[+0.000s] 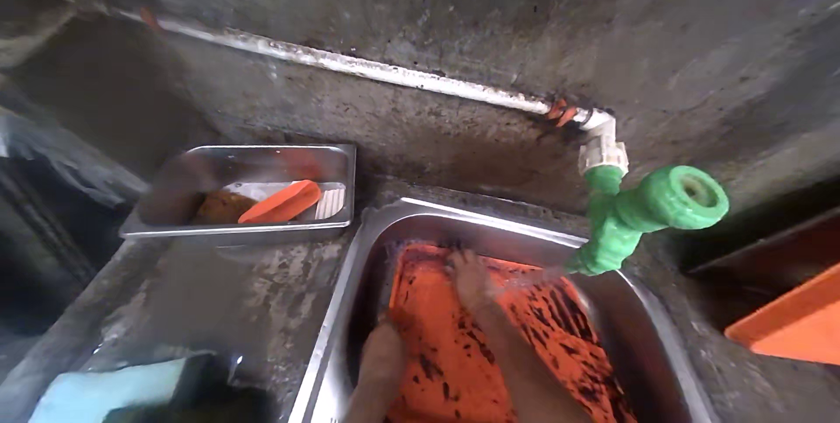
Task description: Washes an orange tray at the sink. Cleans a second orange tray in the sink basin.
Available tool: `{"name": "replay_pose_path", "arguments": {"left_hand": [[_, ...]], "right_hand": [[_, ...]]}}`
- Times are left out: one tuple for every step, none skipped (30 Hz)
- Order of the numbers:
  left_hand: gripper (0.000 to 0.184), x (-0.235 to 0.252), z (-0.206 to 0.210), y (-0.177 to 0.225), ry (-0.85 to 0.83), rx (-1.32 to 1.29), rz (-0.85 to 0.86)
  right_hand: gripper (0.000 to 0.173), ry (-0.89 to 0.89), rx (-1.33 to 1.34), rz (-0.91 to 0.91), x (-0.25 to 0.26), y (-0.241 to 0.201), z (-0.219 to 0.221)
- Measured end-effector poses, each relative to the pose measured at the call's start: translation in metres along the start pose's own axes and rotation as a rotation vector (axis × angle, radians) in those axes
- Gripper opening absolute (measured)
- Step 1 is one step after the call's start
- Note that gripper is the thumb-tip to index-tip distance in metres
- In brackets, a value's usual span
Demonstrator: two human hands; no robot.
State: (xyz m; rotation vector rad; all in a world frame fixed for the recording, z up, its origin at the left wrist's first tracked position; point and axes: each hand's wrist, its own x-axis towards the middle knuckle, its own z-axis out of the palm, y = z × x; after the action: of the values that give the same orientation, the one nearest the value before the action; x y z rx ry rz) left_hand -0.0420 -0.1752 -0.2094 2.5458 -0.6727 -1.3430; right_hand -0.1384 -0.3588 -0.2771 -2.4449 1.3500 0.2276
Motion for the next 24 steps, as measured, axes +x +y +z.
{"name": "replay_pose_path", "arguments": {"left_hand": [[0.05,0.001,0.001,0.0,0.011,-0.003,0.012],[0.05,0.004,0.003,-0.001,0.004,0.016,0.021],[0.051,0.006,0.005,-0.002,0.007,0.025,0.025],[0.052,0.007,0.005,-0.001,0.002,0.028,0.013],[0.053,0.005,0.001,0.001,-0.033,0.04,-0.009],[0.053,0.003,-0.002,0.002,-0.054,0.047,-0.015],[0.052,0.002,-0.004,0.002,-0.061,0.048,-0.013],[0.051,0.002,-0.004,0.002,-0.059,0.044,-0.007],[0.052,0.002,-0.004,0.001,-0.053,0.041,-0.005],[0.053,0.002,-0.004,0.0,-0.047,0.041,-0.008],[0.053,0.002,-0.005,0.0,-0.046,0.041,-0.012],[0.052,0.002,-0.004,0.0,-0.044,0.044,-0.016],[0.051,0.003,-0.003,0.0,-0.037,0.048,-0.019],[0.051,0.004,-0.002,-0.001,-0.028,0.054,-0.021],[0.05,0.006,-0.002,-0.001,-0.02,0.059,-0.021],[0.05,0.007,-0.002,-0.001,-0.016,0.058,-0.02],[0.05,0.007,-0.001,0.0,-0.015,0.058,-0.02],[0.051,0.007,-0.001,0.0,-0.021,0.054,-0.017],[0.051,0.007,-0.002,0.0,-0.03,0.052,-0.015],[0.051,0.007,-0.002,0.0,-0.033,0.046,-0.016],[0.051,0.007,-0.002,0.001,-0.03,0.039,-0.021],[0.05,0.007,-0.001,0.001,-0.023,0.033,-0.026],[0.05,0.007,0.001,0.001,-0.015,0.028,-0.026],[0.049,0.007,0.002,0.001,-0.005,0.026,-0.023]], "right_hand": [[0.038,0.056,-0.01,0.032,-0.005,0.026,-0.001],[0.04,0.081,-0.029,0.093,-0.011,0.053,-0.004],[0.042,0.086,-0.056,0.176,-0.017,0.078,-0.009],[0.043,0.077,-0.084,0.284,-0.021,0.096,-0.013],[0.044,0.051,-0.114,0.4,-0.024,0.105,-0.017],[0.047,0.019,-0.142,0.482,-0.025,0.104,-0.02],[0.05,-0.005,-0.147,0.507,-0.026,0.094,-0.024],[0.051,-0.007,-0.141,0.488,-0.026,0.077,-0.024],[0.051,-0.002,-0.131,0.429,-0.024,0.057,-0.02],[0.051,0.013,-0.126,0.336,-0.02,0.036,-0.01],[0.052,-0.013,-0.125,0.248,-0.017,0.014,-0.004],[0.049,-0.037,-0.101,0.181,-0.015,-0.002,-0.004],[0.045,-0.032,-0.068,0.119,-0.012,-0.007,-0.004],[0.042,-0.022,-0.036,0.08,-0.01,0.0,-0.004],[0.04,-0.01,-0.009,0.074,-0.01,0.015,-0.007],[0.04,-0.017,-0.011,0.104,-0.013,0.033,-0.011],[0.041,-0.022,-0.038,0.158,-0.016,0.056,-0.014],[0.041,-0.012,-0.073,0.217,-0.02,0.081,-0.014],[0.041,0.013,-0.092,0.268,-0.024,0.105,-0.014],[0.041,0.054,-0.107,0.293,-0.028,0.125,-0.014],[0.041,0.072,-0.113,0.314,-0.03,0.14,-0.016],[0.04,0.086,-0.129,0.336,-0.031,0.151,-0.019],[0.039,0.097,-0.136,0.37,-0.033,0.16,-0.021],[0.039,0.106,-0.128,0.419,-0.034,0.166,-0.025]]}}
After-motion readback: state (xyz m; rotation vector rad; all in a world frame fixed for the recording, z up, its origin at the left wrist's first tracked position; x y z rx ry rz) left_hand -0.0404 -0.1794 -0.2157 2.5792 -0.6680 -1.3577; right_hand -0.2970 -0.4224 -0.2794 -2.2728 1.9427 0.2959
